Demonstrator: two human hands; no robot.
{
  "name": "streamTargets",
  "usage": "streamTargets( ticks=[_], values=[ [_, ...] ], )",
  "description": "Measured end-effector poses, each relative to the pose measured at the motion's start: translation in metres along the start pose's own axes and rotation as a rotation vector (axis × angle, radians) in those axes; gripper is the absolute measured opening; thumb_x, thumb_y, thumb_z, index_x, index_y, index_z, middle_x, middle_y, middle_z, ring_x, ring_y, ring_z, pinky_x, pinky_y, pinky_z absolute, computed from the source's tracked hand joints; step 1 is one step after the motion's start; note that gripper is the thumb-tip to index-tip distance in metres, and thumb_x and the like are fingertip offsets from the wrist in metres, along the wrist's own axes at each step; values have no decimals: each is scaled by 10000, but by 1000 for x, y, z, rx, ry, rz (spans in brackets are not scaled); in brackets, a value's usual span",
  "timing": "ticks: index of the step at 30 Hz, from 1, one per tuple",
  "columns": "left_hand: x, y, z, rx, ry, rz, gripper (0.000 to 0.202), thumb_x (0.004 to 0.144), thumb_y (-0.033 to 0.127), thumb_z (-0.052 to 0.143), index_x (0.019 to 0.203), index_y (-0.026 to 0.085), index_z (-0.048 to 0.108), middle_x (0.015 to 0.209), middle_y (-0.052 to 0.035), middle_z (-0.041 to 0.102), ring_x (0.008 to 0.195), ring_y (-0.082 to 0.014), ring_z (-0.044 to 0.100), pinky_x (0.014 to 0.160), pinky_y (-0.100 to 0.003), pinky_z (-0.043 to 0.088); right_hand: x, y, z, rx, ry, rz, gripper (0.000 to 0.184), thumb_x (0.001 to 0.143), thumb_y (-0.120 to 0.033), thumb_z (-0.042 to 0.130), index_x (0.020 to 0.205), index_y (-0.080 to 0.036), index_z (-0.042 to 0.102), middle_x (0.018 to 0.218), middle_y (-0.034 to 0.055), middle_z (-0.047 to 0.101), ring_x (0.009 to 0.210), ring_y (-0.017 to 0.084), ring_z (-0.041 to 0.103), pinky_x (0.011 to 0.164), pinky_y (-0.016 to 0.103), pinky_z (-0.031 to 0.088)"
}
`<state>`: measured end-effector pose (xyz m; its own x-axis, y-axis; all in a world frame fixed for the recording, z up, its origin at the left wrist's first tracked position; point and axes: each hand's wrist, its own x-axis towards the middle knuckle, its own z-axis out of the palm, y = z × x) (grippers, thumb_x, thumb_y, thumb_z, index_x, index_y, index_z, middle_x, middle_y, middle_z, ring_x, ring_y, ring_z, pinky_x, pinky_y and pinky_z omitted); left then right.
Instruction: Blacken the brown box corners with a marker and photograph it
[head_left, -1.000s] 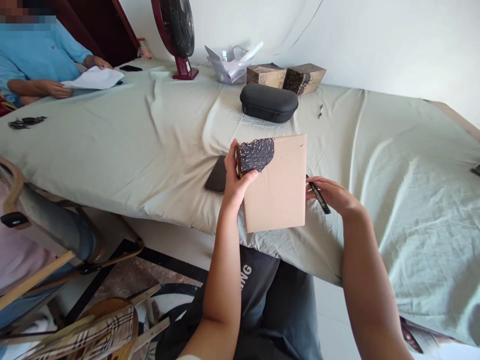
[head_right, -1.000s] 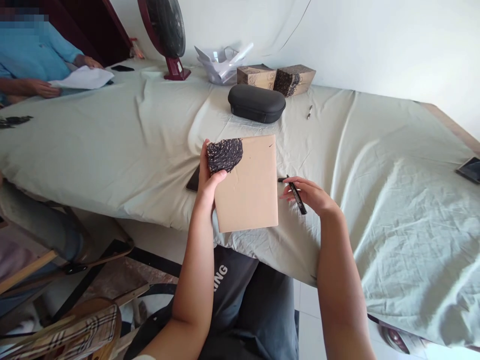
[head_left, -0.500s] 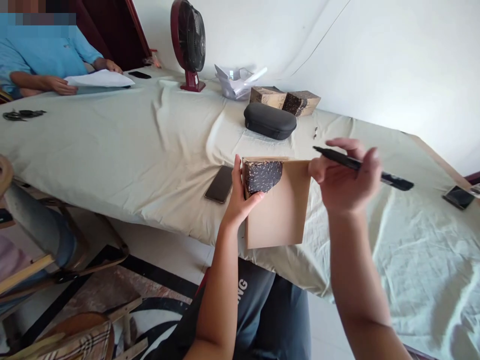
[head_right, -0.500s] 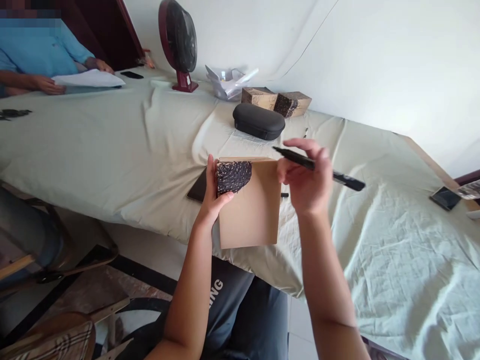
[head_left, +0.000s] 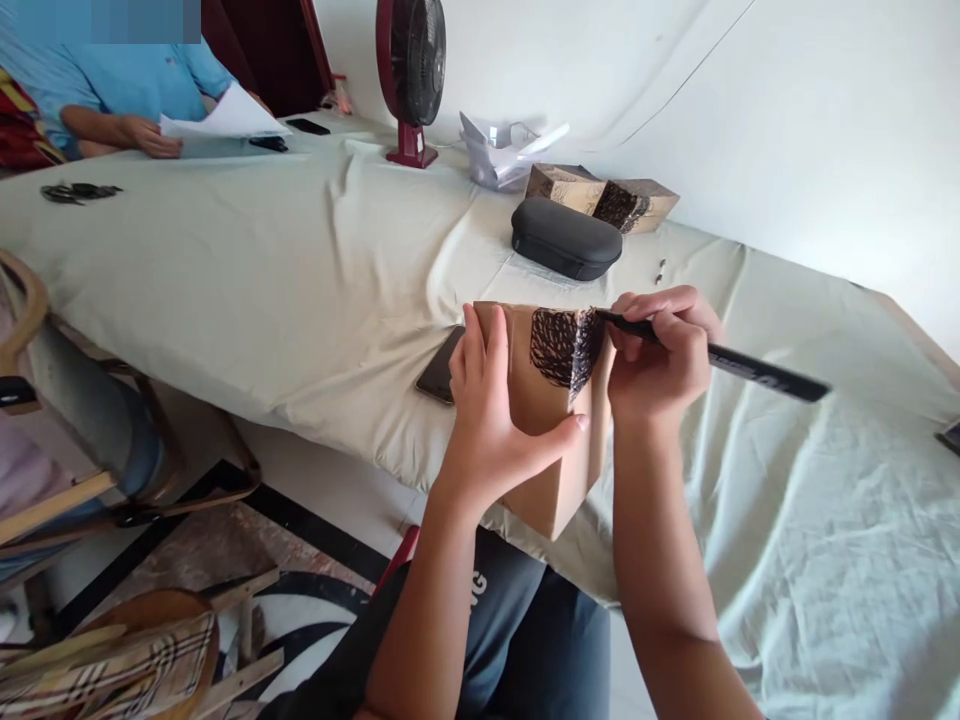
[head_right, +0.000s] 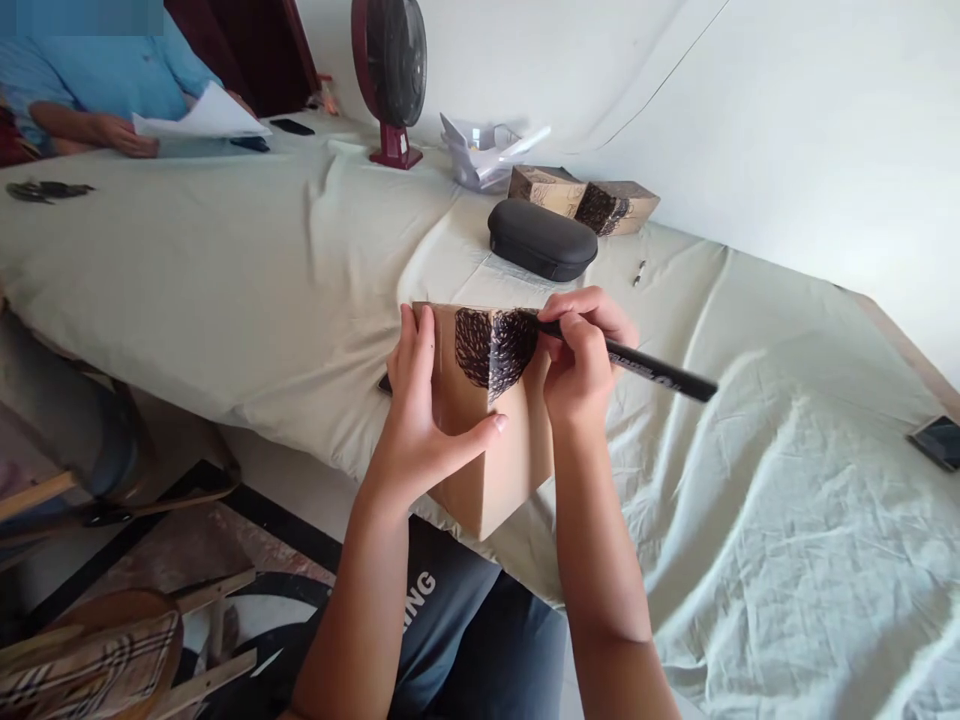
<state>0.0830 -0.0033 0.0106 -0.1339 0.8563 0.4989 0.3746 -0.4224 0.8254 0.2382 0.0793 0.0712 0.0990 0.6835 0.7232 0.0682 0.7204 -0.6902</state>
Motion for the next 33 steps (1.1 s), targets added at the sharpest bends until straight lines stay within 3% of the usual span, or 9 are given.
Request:
streamTargets(
  ticks=[3, 7, 11, 20, 27, 33],
  values=[
    [-2, 12, -1, 81, -39, 7, 1349, 760, 541, 961, 1770, 393, 79, 1877, -138, -22, 1717, -503, 23, 1356, -742, 134, 1, -22, -8, 85, -77, -32, 288, 887, -471, 732, 733, -257, 615, 617, -27, 434, 487, 126, 282, 513, 356, 322],
    [-6, 25, -4, 117, -65, 60, 1297, 789, 552, 929, 1768, 374, 97, 1879, -119, -34, 1713, -517, 25, 1360, -731, 166, -8, -58, -8, -83, -130, -82, 138, 876, -223, 741, 764, -269, 673, 629, -20, 545, 525, 168, 435, 500, 370, 335],
    [-8, 28, -3, 91, -71, 91, 1244, 808, 549, 908, 1765, 375, 133, 1883, -79, -21, 1710, -525, 36, 1358, -768, 156, -15, -78, -5, -251, -157, -86, 196, 844, -105, 737, 769, -278, 683, 623, -31, 555, 526, 169, 457, 509, 379, 347],
    [-7, 25, -2, -26, -113, 76, 1239, 769, 512, 947, 1720, 531, 154, 1876, 68, -30, 1696, -567, -40, 1344, -852, 125, -12, -88, -15, -291, -265, -41, 247, 770, -28, 616, 669, -250, 572, 591, -34, 452, 535, 150, 368, 498, 360, 287],
    [-8, 28, 4, 37, -90, 120, 1244, 770, 497, 928, 1744, 478, 155, 1880, 24, -6, 1703, -548, 6, 1364, -818, 92, -9, -93, -25, -219, -281, 58, 294, 832, -113, 679, 621, -252, 529, 595, -17, 403, 560, 164, 320, 508, 370, 275],
    [-8, 26, 4, 103, -80, 131, 1239, 785, 523, 905, 1764, 422, 152, 1882, -31, 29, 1709, -519, 60, 1372, -763, 138, -10, -92, -32, -216, -293, 96, 319, 861, -139, 709, 620, -243, 528, 581, -22, 365, 555, 155, 294, 502, 364, 260]
  ],
)
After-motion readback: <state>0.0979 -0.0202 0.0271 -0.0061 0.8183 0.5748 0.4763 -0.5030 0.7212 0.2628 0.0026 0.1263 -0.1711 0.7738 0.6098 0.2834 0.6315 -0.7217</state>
